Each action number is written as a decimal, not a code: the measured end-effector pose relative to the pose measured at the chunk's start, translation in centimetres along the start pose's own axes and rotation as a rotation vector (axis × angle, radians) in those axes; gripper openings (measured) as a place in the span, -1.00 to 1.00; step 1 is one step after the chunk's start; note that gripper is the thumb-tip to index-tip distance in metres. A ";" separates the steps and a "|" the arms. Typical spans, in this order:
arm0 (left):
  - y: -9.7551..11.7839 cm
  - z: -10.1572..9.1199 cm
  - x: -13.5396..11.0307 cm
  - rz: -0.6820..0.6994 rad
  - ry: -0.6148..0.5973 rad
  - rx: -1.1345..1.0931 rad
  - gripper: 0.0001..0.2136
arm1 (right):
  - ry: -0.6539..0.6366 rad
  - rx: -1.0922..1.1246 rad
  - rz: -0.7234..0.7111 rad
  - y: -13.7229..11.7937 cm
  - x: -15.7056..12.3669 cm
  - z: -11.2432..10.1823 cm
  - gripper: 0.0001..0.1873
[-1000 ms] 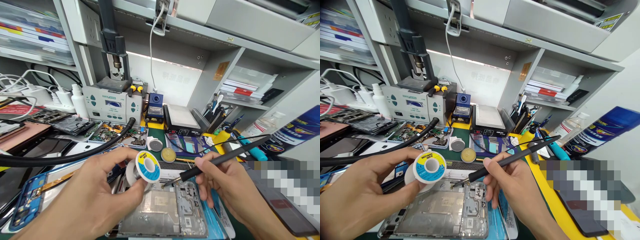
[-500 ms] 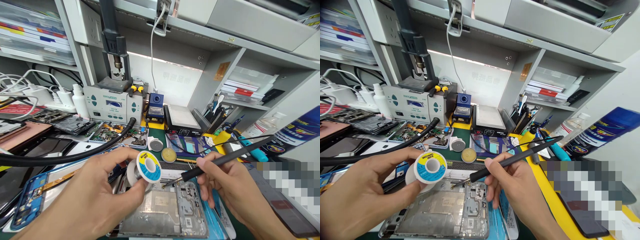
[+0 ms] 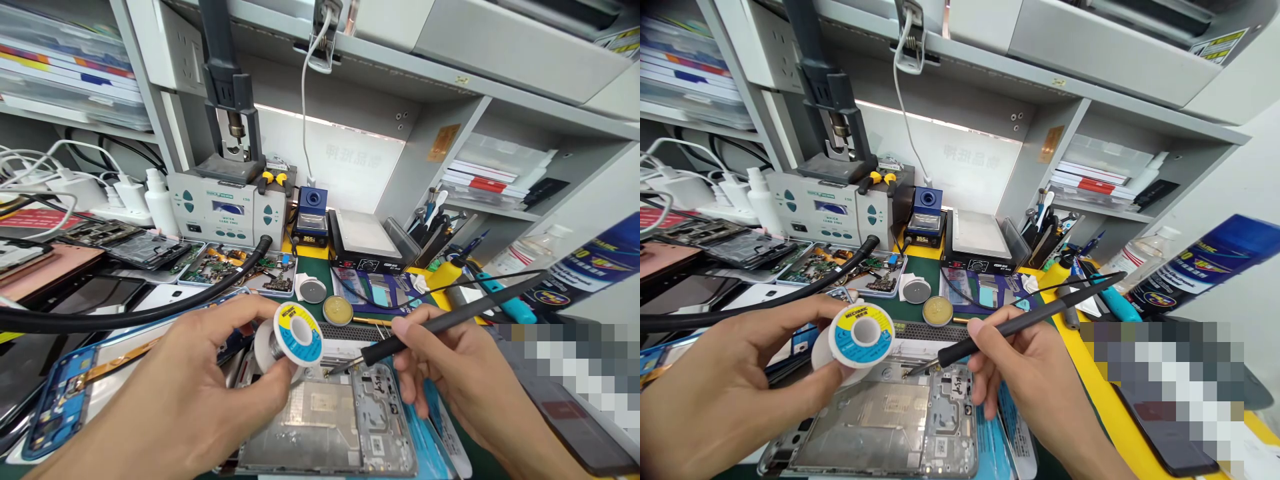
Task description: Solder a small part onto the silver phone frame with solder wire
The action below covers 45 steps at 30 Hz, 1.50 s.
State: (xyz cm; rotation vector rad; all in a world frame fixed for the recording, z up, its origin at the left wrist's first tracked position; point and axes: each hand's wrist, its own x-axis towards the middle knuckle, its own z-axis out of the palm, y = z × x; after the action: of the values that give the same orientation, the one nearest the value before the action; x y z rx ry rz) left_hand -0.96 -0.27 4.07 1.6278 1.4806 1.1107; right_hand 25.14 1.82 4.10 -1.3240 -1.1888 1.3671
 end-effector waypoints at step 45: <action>0.9 0.7 -0.7 -0.096 0.050 -0.033 -0.73 | 0.033 0.006 -0.006 -0.5 -0.4 0.3 -0.49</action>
State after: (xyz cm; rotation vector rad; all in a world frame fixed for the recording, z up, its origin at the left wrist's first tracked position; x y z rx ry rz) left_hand 0.06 -1.01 4.46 1.5002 1.5479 1.1239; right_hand 24.82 1.53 4.65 -1.3331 -1.1652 1.3389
